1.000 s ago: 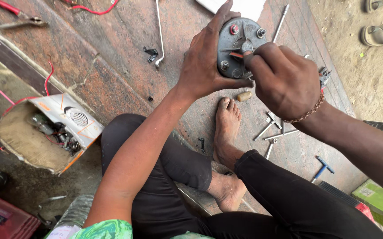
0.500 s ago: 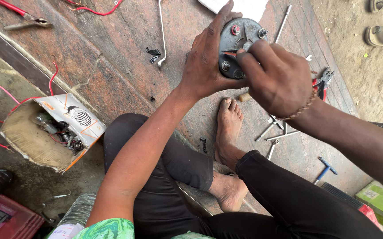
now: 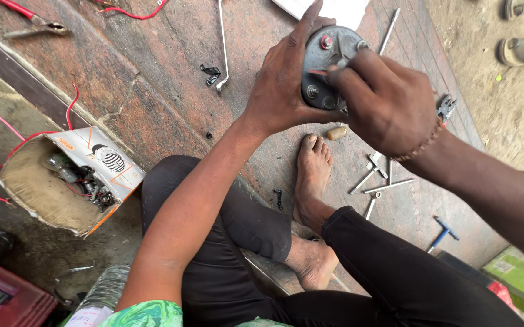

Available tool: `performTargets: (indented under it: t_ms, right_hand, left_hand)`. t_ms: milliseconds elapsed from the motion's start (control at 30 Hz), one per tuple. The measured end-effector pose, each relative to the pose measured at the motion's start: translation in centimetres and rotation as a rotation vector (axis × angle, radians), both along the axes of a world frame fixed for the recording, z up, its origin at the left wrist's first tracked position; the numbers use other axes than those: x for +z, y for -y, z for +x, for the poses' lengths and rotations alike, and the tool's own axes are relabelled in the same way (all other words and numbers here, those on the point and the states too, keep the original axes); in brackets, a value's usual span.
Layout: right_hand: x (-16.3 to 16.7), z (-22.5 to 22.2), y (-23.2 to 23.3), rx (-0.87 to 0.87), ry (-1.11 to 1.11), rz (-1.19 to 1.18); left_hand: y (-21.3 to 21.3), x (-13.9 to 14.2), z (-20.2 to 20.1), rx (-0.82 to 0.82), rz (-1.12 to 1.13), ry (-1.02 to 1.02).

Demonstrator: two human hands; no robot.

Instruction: The person sits on the floor of a motorcycle repair shop working on a starter motor. They loosen bolts with a wrench, pry at the motor's end cap with a screwdriver, scoop grease from a tin, apply the grease to the motor's components, and continue prying and turning the assembly by hand.

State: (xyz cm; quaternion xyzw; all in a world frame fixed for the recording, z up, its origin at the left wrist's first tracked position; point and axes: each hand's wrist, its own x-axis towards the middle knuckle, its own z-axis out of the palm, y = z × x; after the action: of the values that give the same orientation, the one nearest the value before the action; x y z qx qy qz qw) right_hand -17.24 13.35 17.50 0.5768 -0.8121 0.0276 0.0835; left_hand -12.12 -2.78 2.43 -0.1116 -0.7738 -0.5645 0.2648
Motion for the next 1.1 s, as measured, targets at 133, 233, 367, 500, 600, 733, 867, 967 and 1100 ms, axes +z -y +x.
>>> performTargets:
  t_ms: [133, 233, 367, 500, 600, 733, 867, 967, 1100]
  right_hand:
    - [0.5, 0.3, -0.3, 0.012, -0.068, 0.009]
    - [0.4, 0.7, -0.4, 0.000, -0.122, -0.003]
    - [0.5, 1.3, -0.2, -0.032, -0.133, -0.012]
    - [0.7, 1.5, 0.2, -0.032, -0.162, 0.008]
    - [0.1, 1.4, 0.3, -0.032, -0.177, 0.014]
    - [-0.7, 0.8, -0.1, -0.003, -0.207, 0.018]
    - [-0.7, 0.5, -0.9, 0.025, -0.175, 0.026]
    - [-0.8, 0.3, -0.9, 0.024, -0.153, 0.027]
    - [-1.2, 0.2, -1.2, 0.040, -0.135, -0.012]
  left_hand:
    - [0.1, -0.4, -0.1, 0.006, -0.017, -0.003]
    - [-0.2, -0.6, -0.2, 0.009, -0.016, -0.022]
    - [-0.4, -0.8, -0.4, 0.014, -0.037, -0.020]
    - [-0.3, -0.8, -0.3, 0.021, -0.041, -0.043]
    - [-0.4, -0.7, -0.1, 0.037, -0.041, -0.027]
    - [-0.5, -0.8, 0.0, 0.015, -0.012, -0.013]
    - [-0.7, -0.8, -0.1, 0.008, -0.005, -0.016]
    - [-0.7, -0.6, -0.1, 0.004, -0.013, -0.006]
    - [-0.4, -0.4, -0.1, -0.013, -0.031, 0.003]
